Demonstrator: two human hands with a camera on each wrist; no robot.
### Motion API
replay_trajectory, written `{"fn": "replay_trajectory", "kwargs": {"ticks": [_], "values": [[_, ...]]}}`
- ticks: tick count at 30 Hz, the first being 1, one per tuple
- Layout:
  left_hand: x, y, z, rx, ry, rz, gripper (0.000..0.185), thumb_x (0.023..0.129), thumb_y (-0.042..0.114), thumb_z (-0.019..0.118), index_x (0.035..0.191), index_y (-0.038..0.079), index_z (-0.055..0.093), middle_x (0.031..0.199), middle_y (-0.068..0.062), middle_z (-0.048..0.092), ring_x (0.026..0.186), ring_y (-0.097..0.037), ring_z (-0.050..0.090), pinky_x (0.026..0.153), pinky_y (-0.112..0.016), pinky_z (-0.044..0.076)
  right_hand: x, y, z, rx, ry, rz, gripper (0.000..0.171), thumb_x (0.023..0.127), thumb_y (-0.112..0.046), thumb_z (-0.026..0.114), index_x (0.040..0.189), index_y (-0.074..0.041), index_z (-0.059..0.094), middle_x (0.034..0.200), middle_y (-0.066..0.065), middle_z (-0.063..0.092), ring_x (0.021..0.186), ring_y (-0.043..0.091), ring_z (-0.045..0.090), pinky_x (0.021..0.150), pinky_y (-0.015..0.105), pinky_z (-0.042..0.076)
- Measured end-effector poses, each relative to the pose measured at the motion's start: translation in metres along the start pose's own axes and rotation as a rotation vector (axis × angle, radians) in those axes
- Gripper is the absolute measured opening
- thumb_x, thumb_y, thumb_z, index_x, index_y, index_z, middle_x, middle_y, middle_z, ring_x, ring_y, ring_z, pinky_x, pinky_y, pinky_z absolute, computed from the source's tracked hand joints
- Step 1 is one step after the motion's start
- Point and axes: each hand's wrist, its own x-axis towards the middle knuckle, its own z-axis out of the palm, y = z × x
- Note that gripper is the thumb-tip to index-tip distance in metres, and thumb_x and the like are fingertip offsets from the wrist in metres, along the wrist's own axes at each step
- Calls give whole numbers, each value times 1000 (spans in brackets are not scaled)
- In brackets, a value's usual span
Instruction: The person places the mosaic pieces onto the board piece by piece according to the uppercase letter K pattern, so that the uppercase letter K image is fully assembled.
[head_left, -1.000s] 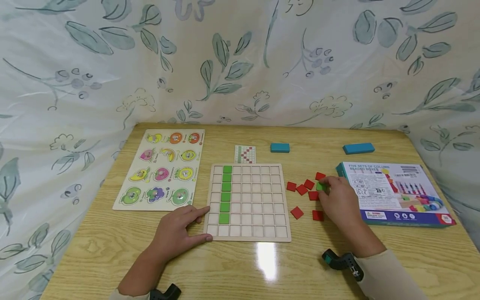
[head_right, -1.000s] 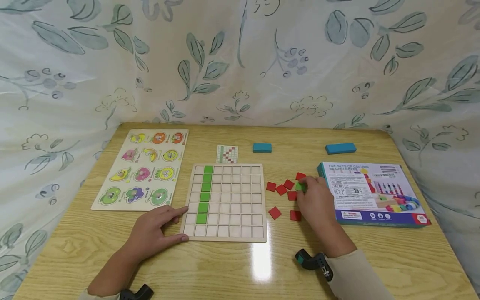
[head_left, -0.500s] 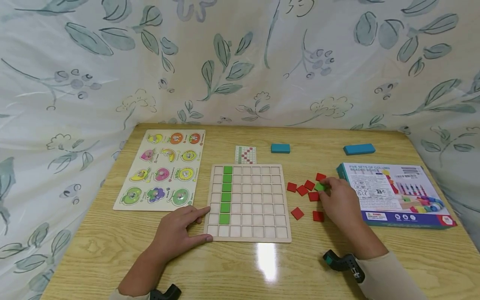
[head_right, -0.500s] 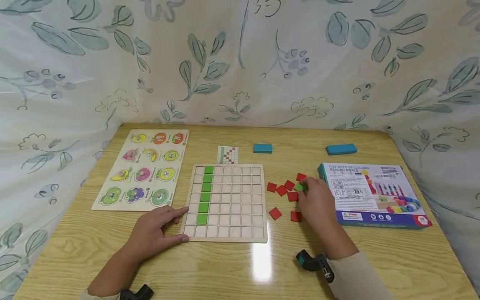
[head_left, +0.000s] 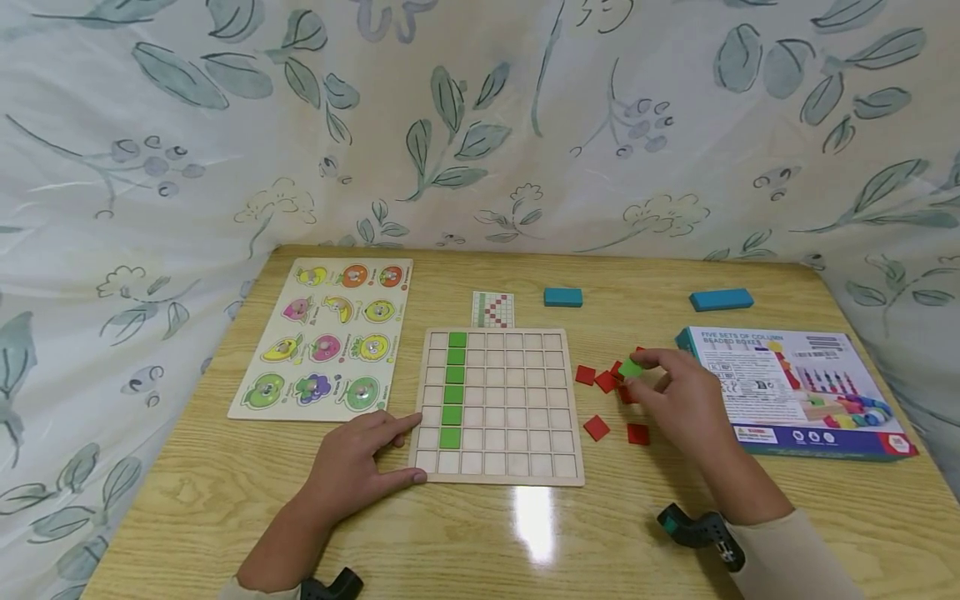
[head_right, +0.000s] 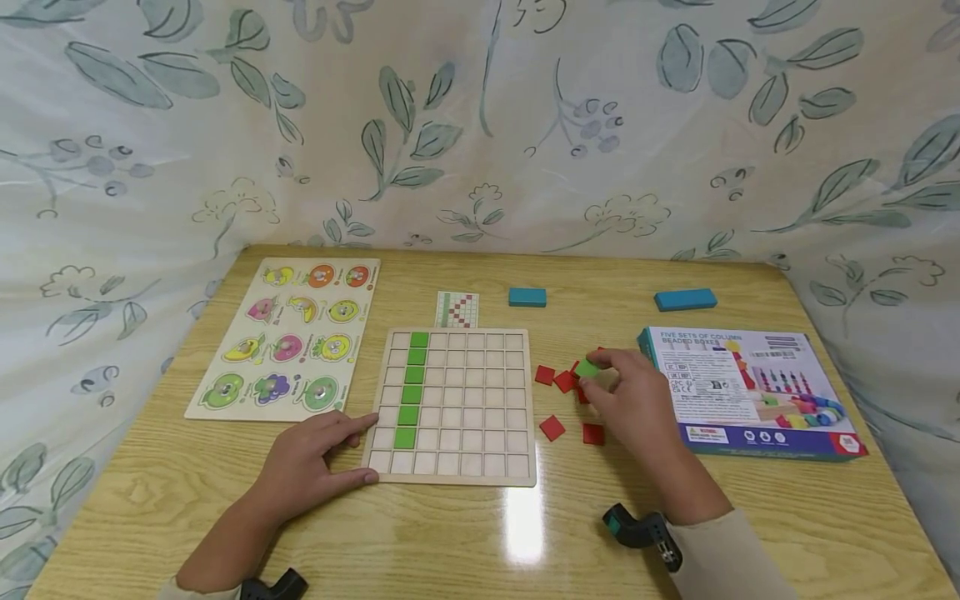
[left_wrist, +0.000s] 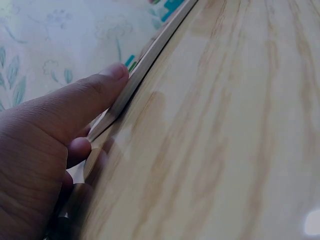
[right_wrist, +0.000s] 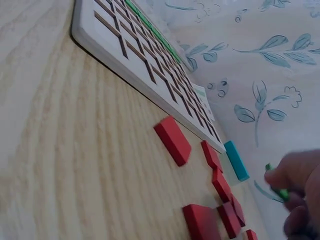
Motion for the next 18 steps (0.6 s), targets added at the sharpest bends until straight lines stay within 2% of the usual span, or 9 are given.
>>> {"fn": "replay_trajectory", "kwargs": {"ticks": [9,14,18], "values": [[0,0,0,5,-1,0,74,76,61,91,139,24,75,92,20,54,78,1,44,67,-25,41,-3,-9,12,86,32,-251,32,85,-5,88,114,-11,77,98,5,65,66,13,49,52,27,40],[0,-1,1,6,7,6,75,75,61,92,138,24,75,92,20,54,77,1,43,67,-24,41,-3,-18,20,225,-16,-406,35,81,1,88,112,-14,79,96,-1,65,64,9,48,55,24,41],[0,-2,1,7,10,8,74,75,61,92,138,24,75,93,21,54,77,1,42,67,-24,40,-4,-26,29,279,-76,-506,36,80,1,89,110,-16,79,97,-6,65,62,6,46,54,23,41]]}}
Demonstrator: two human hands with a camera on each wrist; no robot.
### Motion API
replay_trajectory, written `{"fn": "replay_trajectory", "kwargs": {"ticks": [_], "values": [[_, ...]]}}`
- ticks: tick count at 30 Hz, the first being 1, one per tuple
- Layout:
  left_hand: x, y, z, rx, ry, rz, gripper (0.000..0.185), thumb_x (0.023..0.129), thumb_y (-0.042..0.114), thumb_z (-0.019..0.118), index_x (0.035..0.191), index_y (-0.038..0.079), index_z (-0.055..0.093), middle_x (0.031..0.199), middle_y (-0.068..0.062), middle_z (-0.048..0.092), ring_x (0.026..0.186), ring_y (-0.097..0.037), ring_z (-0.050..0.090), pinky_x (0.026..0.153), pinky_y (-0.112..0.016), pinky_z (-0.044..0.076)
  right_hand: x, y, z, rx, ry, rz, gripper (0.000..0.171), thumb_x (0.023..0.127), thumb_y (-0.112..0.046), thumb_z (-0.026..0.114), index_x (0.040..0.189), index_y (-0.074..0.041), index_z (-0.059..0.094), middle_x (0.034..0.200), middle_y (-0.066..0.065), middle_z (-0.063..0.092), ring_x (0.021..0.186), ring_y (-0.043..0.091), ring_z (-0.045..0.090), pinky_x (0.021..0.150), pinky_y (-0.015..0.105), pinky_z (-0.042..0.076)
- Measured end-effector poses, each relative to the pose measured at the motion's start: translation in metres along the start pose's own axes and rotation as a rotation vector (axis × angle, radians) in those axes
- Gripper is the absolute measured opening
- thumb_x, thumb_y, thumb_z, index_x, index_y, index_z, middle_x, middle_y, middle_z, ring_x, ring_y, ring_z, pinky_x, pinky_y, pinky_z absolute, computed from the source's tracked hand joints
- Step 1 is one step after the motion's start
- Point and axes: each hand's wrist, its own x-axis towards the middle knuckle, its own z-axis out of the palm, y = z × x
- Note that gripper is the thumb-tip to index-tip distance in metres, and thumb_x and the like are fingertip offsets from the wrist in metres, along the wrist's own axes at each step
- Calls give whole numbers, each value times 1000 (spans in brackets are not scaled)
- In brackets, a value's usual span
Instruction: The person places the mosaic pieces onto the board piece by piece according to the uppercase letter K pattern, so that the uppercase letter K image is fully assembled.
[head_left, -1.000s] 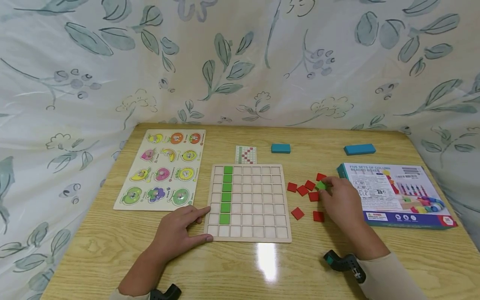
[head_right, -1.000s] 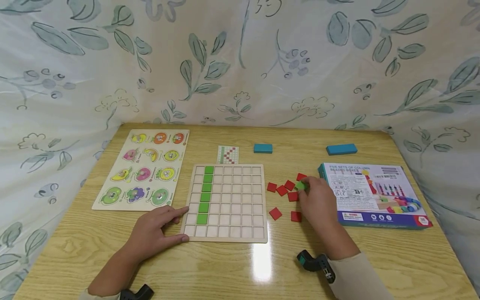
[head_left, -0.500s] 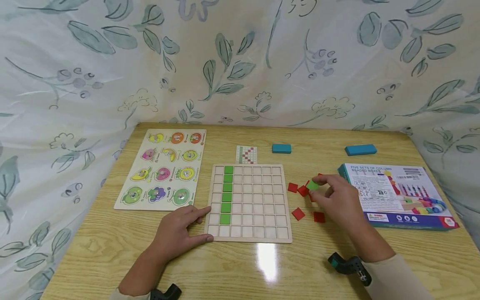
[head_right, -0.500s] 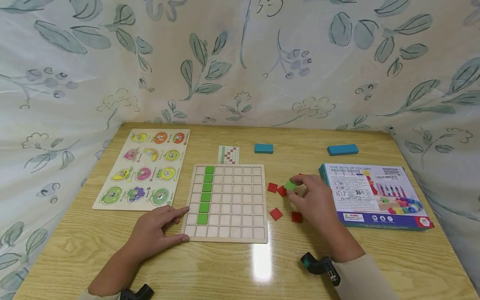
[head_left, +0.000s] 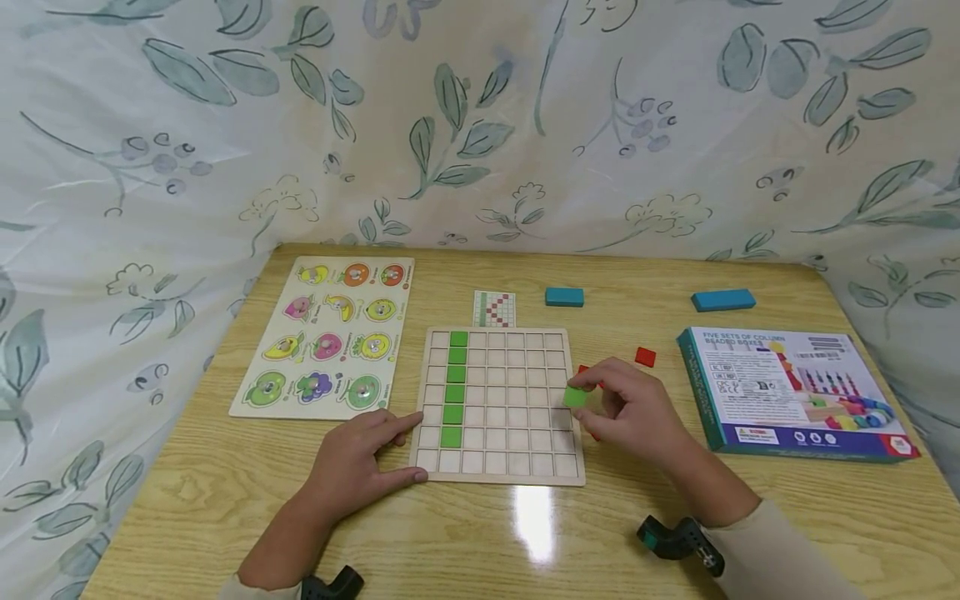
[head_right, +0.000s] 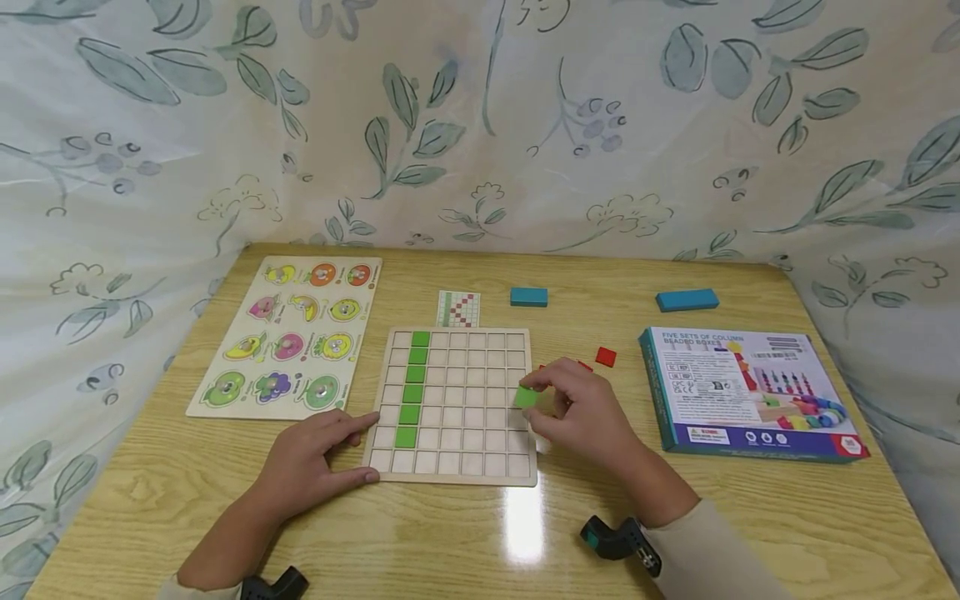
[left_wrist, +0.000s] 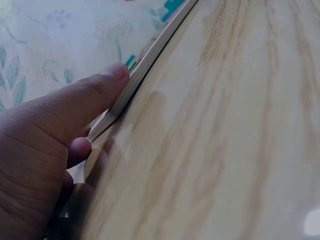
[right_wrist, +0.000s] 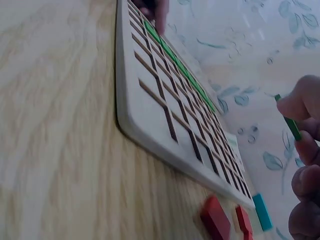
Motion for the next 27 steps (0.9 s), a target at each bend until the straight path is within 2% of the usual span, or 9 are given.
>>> {"fn": "replay_trajectory", "kwargs": {"ticks": [8,15,21,27], "values": [[0,0,0,-1,-1,7,75,75,61,91,139,24,75,93,21,54,77,1,42,67,-24,40,5,-14,24,91,-122,-12,38,79,-4,92,111,-21,80,98,-10,67,62,4,48,54,24,44],[0,0,0,-8,12,22,74,75,59,93,137,22,76,93,20,55,77,1,42,66,-24,40,11,-29,48,199,-182,-62,36,80,-7,93,112,-18,81,103,-8,71,63,4,49,54,23,44],[0,0,0,-6,7,17,74,75,59,93,137,22,76,93,20,55,77,1,42,66,-24,40,18,-40,67,174,-251,-98,34,82,-14,94,113,-19,83,103,-12,71,65,1,48,57,20,43],[1,-1,0,2,-4,12,75,75,59,92,138,23,75,92,20,54,77,1,42,66,-25,40,21,-50,86,146,-332,-70,31,85,-18,91,115,-19,83,105,-11,71,72,7,54,63,21,45]]}}
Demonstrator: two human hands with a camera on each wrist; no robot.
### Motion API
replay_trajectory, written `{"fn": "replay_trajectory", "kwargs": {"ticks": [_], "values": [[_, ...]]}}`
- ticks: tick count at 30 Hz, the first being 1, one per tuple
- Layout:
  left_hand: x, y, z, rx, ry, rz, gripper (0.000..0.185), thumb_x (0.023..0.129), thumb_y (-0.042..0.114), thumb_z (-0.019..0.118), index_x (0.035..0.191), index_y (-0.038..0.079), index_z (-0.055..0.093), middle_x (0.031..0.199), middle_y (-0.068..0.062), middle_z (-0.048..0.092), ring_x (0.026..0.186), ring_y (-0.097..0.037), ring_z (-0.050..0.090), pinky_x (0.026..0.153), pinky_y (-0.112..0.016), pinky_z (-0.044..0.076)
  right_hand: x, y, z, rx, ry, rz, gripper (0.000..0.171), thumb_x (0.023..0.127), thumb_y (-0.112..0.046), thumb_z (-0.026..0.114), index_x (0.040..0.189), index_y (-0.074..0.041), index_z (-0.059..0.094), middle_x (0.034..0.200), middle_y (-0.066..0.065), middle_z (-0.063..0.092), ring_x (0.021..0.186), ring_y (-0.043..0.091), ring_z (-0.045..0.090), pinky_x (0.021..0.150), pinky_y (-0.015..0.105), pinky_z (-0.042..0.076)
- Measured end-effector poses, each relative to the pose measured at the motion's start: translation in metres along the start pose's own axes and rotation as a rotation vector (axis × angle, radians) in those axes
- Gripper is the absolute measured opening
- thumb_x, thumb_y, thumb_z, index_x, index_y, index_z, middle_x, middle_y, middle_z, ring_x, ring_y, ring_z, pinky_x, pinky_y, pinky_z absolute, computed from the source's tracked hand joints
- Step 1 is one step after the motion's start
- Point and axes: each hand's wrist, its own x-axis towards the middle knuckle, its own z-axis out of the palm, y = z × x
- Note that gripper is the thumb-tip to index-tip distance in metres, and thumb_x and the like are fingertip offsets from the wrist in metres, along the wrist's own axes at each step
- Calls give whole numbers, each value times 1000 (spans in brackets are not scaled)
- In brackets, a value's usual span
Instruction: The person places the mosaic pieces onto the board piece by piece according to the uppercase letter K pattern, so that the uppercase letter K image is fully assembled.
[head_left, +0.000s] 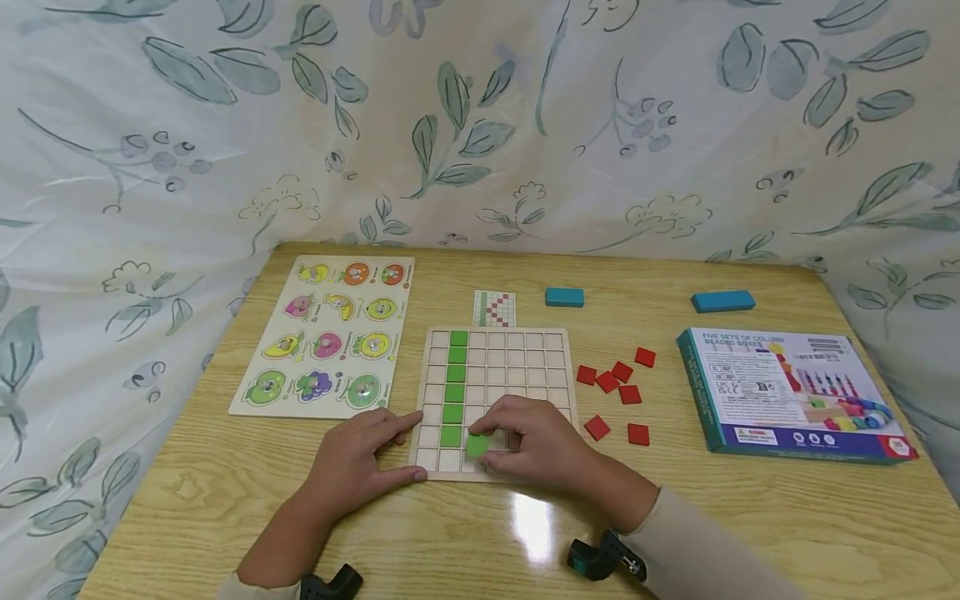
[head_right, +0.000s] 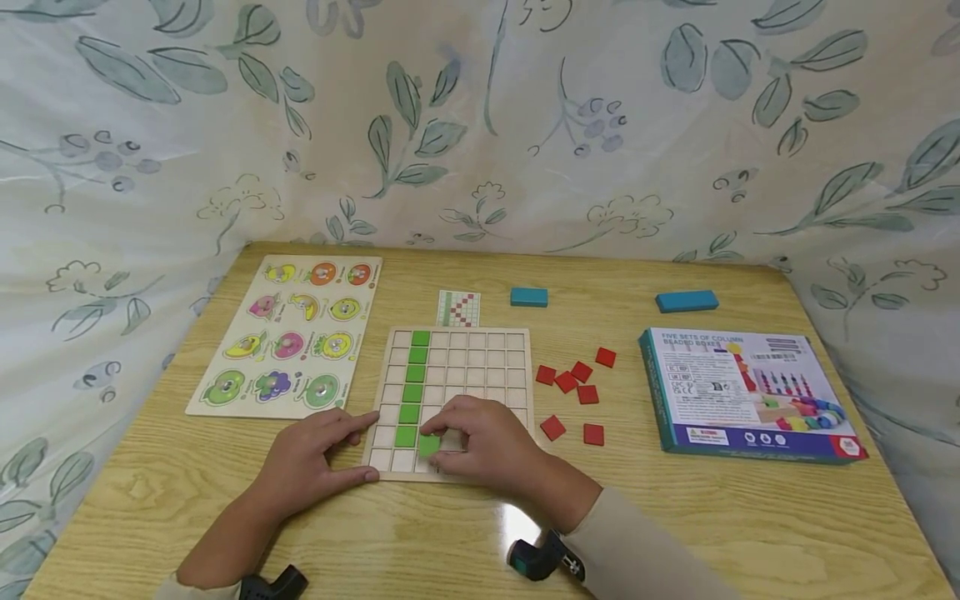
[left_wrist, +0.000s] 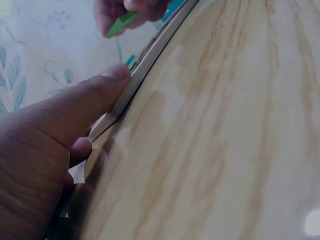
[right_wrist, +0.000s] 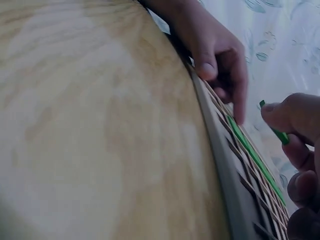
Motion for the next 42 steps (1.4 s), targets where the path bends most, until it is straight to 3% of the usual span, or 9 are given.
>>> {"fn": "replay_trajectory", "kwargs": {"ticks": [6,17,24,34,42], "values": [[0,-1,1,7,4,1,76,75,61,92,139,23,75,92,20,54,76,1,42,66,-25,40,6,-8,17,-68,-42,33,28,87,-25,89,115,-21,83,105,-12,70,85,5,59,77,24,49],[0,-1,0,2,7,15,73,76,58,92,137,21,75,93,20,53,76,1,40,65,-23,37,14,-17,34,-253,-74,52,26,88,-31,87,113,-26,84,101,-15,68,78,-4,54,70,20,46],[0,-2,1,-1,3,15,73,77,58,91,138,22,75,93,20,53,76,1,39,65,-23,37,13,-21,35,-266,-91,66,28,90,-32,87,117,-25,85,102,-14,65,80,-6,56,71,19,46],[0,-1,0,7,-6,7,72,77,59,91,138,23,75,93,21,52,76,1,40,65,-23,37,10,-21,36,-339,-87,-4,32,96,-36,82,126,-25,82,104,-11,64,79,-3,56,70,20,46],[0,-1,0,9,-4,9,73,76,58,92,137,22,75,93,20,53,76,1,40,65,-23,37,8,-18,35,-306,-109,-21,28,98,-35,81,124,-27,83,105,-13,65,86,-3,59,73,19,47]]}}
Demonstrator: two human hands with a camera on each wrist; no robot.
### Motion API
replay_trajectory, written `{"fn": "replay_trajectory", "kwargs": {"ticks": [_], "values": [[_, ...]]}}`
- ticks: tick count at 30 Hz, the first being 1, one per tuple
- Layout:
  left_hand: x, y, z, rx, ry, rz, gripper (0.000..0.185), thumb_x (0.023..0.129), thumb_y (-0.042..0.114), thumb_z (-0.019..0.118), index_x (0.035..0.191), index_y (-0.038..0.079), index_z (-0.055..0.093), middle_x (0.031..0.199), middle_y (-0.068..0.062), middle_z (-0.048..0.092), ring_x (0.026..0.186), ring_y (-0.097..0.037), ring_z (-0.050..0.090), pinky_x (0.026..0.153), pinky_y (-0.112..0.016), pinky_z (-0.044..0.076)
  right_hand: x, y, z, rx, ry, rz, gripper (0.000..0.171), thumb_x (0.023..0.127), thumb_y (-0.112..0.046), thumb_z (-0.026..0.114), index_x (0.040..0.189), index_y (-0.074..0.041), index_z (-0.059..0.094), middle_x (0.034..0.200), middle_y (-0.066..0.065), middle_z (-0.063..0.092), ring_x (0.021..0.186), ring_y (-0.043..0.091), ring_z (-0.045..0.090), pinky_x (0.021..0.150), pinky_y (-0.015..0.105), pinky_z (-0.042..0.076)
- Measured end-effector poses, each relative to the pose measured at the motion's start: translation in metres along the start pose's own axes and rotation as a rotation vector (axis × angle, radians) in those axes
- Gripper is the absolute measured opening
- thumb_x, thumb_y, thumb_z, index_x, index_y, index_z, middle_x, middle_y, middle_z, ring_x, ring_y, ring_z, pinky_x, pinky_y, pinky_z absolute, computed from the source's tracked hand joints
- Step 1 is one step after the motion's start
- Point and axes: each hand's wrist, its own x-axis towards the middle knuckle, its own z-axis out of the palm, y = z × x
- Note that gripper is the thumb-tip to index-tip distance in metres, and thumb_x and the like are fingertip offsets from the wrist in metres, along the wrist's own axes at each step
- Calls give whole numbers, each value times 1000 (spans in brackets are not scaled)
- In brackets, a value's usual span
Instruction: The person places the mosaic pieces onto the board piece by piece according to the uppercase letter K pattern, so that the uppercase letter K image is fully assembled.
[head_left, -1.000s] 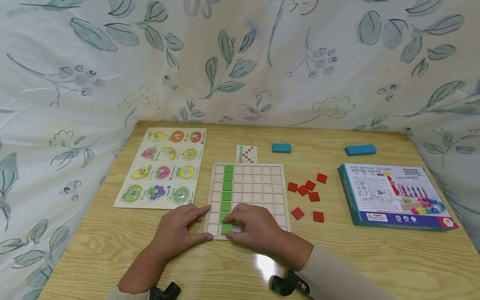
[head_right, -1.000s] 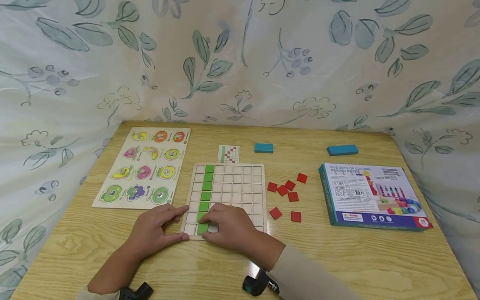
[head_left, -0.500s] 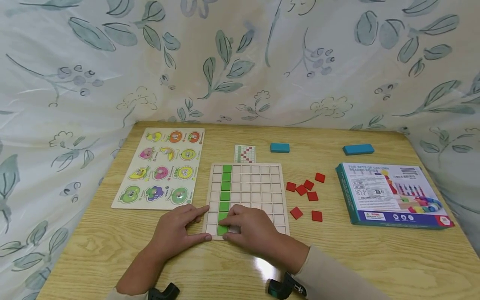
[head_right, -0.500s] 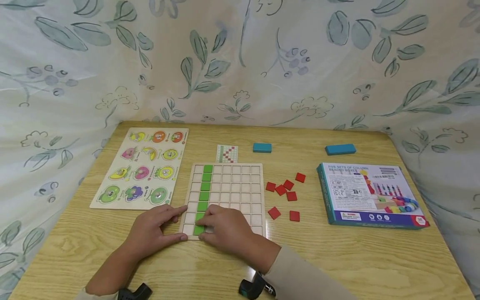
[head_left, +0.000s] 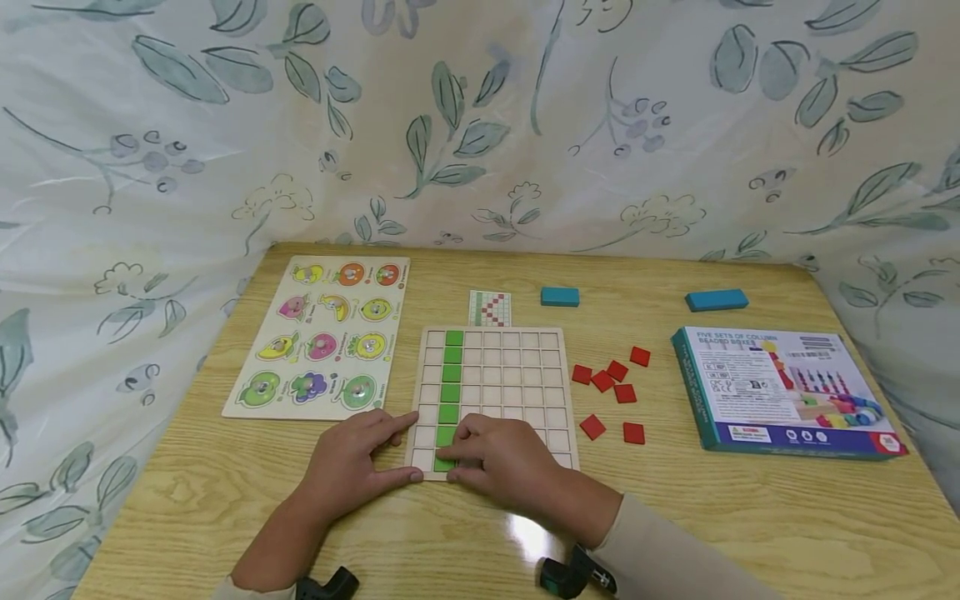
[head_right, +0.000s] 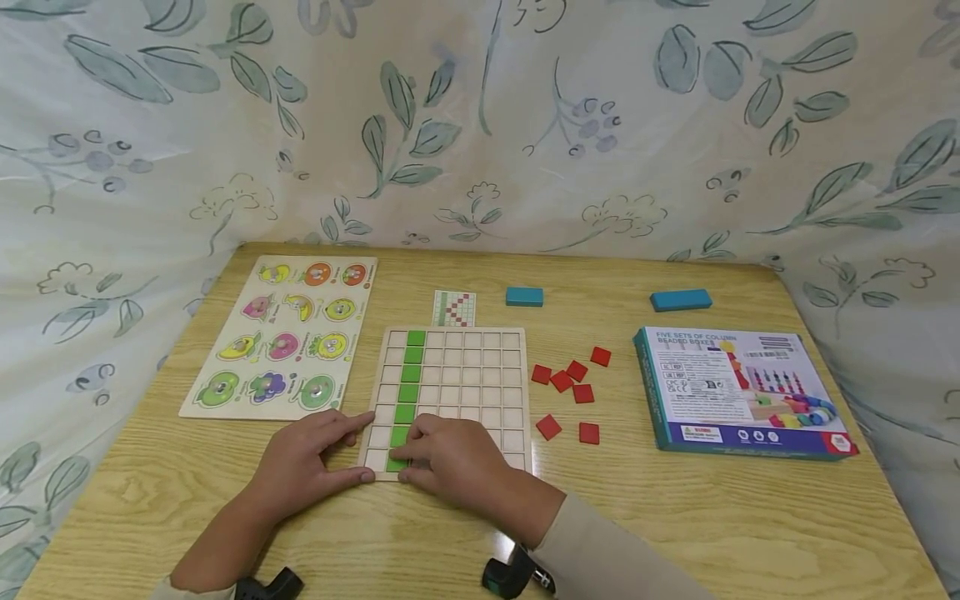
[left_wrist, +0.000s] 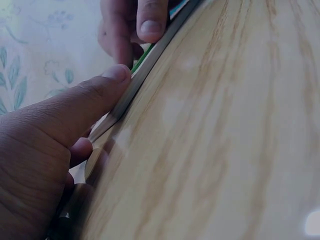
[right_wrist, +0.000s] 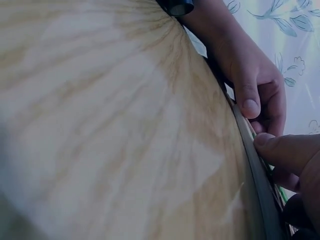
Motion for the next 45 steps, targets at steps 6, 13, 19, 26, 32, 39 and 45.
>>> {"fn": "replay_trajectory", "kwargs": {"ticks": [6,13,19,26,32,39,45], "values": [[-1,1,0,-7,1,-1,72,77,57,92,137,22,75,93,20,53,76,1,40,65,-23,37,-5,1,-3,38,19,-19,21,95,-31,84,116,-27,86,104,-14,66,84,-5,59,74,18,48],[0,2,-1,-8,3,-1,72,76,57,92,137,22,76,92,20,53,76,1,41,65,-24,38,-21,4,-11,128,18,60,22,95,-27,84,117,-24,84,106,-15,65,79,-5,54,71,19,46],[1,2,-1,-8,-7,-11,73,76,58,92,138,22,75,92,21,53,76,1,42,66,-24,39,-37,9,-19,177,86,139,27,94,-25,85,120,-22,83,107,-15,67,72,-3,51,65,20,46],[0,1,0,-13,3,-4,74,76,58,92,138,22,75,92,21,53,76,1,41,65,-23,38,-57,24,-31,220,188,201,32,91,-17,86,123,-20,81,107,-10,69,69,1,51,63,23,46],[0,2,0,-16,14,2,74,76,59,92,137,21,76,92,21,53,76,1,41,65,-23,38,-79,38,-41,198,255,274,35,88,-16,90,122,-21,81,109,-10,68,67,2,49,60,23,43],[-1,3,-1,-8,1,-20,75,75,60,92,138,21,75,92,20,53,76,1,40,65,-23,37,-103,46,-56,142,310,329,39,85,-11,92,121,-19,81,114,-11,67,68,4,52,60,23,46],[0,3,-1,-3,-7,-22,75,76,61,91,138,22,75,92,21,53,76,1,41,65,-23,38,-125,54,-67,68,316,466,40,87,-17,92,124,-24,79,118,-8,64,71,7,51,61,24,44]]}}
